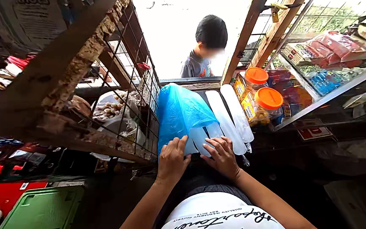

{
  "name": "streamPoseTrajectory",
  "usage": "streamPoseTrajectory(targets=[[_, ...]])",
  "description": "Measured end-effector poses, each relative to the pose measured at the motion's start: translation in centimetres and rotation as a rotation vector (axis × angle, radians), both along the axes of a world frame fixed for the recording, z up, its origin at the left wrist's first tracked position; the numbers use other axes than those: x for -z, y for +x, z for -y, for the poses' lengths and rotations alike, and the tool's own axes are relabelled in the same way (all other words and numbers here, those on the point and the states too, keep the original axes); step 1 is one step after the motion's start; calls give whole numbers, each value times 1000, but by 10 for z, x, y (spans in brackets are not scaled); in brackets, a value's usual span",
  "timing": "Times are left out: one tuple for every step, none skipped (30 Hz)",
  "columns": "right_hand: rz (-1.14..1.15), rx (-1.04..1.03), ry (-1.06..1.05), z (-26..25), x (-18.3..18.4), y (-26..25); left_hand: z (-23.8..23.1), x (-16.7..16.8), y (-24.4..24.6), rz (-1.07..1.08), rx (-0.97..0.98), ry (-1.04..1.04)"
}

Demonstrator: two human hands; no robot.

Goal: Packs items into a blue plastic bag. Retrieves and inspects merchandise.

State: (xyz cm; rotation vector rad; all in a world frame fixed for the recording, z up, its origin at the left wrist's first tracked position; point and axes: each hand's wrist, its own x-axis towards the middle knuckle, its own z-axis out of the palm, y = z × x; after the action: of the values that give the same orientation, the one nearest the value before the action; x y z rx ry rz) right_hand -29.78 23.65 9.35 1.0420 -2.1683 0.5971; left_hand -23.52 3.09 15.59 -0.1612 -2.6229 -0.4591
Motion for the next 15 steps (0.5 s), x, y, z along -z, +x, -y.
streamPoseTrajectory(targets=[[25, -19, -8, 2, -1, 1, 2, -5, 0, 68, 2, 128], [72, -53, -18, 2, -3, 3, 5, -12, 0, 130, 20, 263], [136, -89, -33, -2, -7, 4, 10, -18, 0, 175, 45, 387], [206, -123, -72, -7, -10, 6, 14, -24, 0, 202, 64, 475], [258, -134, -116, -13, -14, 6, 17, -27, 0, 213, 73, 522], [286, -114, -139, -22, -19, 4, 17, -27, -1, 208, 78, 526], [287, -53, -129, -30, -25, 1, 17, -26, -1, 191, 87, 503], [284, 32, -84, -38, -31, -3, 15, -24, -2, 176, 94, 480], [290, 125, -8, -45, -39, -9, 13, -22, -3, 160, 95, 467], [319, 213, 91, -50, -46, -14, 12, -21, -3, 143, 90, 457], [378, 279, 198, -53, -53, -19, 12, -21, -4, 126, 79, 441], [464, 322, 294, -52, -60, -22, 13, -21, -5, 110, 64, 416], [549, 366, 382, -48, -66, -23, 13, -21, -5, 102, 49, 384], [606, 409, 448, -41, -71, -24, 14, -22, -5, 99, 32, 344], [640, 446, 497, -34, -74, -25, 13, -23, -5, 94, 14, 296]])
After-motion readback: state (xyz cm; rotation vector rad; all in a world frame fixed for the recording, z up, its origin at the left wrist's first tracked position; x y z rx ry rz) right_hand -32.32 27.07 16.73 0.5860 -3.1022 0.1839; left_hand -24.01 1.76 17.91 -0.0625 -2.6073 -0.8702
